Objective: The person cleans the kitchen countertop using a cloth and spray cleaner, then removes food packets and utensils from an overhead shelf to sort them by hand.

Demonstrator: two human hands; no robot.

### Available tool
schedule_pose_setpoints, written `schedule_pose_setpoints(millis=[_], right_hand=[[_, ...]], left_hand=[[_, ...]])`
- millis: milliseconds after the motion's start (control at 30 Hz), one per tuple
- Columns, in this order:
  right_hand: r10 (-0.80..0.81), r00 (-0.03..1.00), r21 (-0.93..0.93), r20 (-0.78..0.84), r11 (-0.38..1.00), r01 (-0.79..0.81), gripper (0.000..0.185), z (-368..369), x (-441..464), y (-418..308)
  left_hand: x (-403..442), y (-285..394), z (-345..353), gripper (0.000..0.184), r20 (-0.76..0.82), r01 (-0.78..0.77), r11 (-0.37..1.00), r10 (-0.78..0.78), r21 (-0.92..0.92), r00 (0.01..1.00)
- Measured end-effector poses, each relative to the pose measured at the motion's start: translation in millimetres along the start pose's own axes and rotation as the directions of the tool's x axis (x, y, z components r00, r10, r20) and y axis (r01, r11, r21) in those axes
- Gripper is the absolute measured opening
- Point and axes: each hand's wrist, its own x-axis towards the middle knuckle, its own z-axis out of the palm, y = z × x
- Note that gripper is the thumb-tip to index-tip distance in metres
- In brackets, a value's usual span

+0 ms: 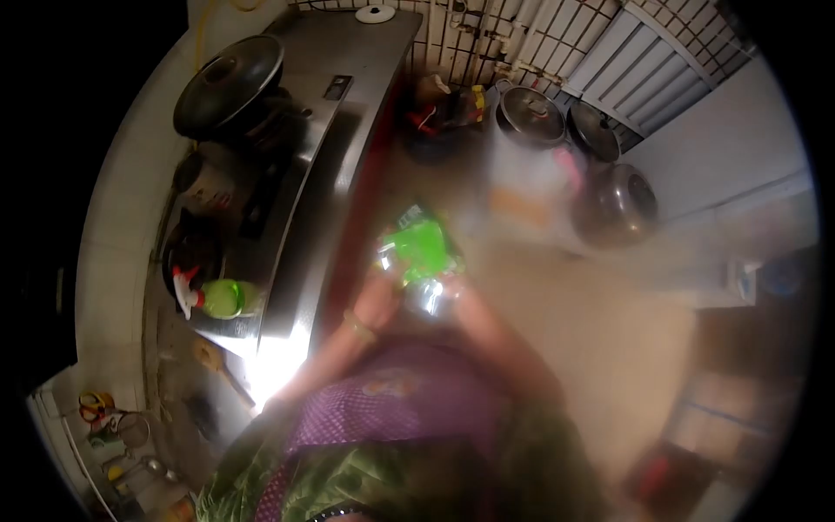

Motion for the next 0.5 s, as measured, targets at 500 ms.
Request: schedule_pose_setpoints(millis=[500], right_hand=[[-0.029,0.989,0.065,-0.145,0.997,0.039,0.048,-116,146,-156]], left_hand=[[258,-26,28,0.046,-0.211,0.258,0.965,-0.244,0.041,0.947]])
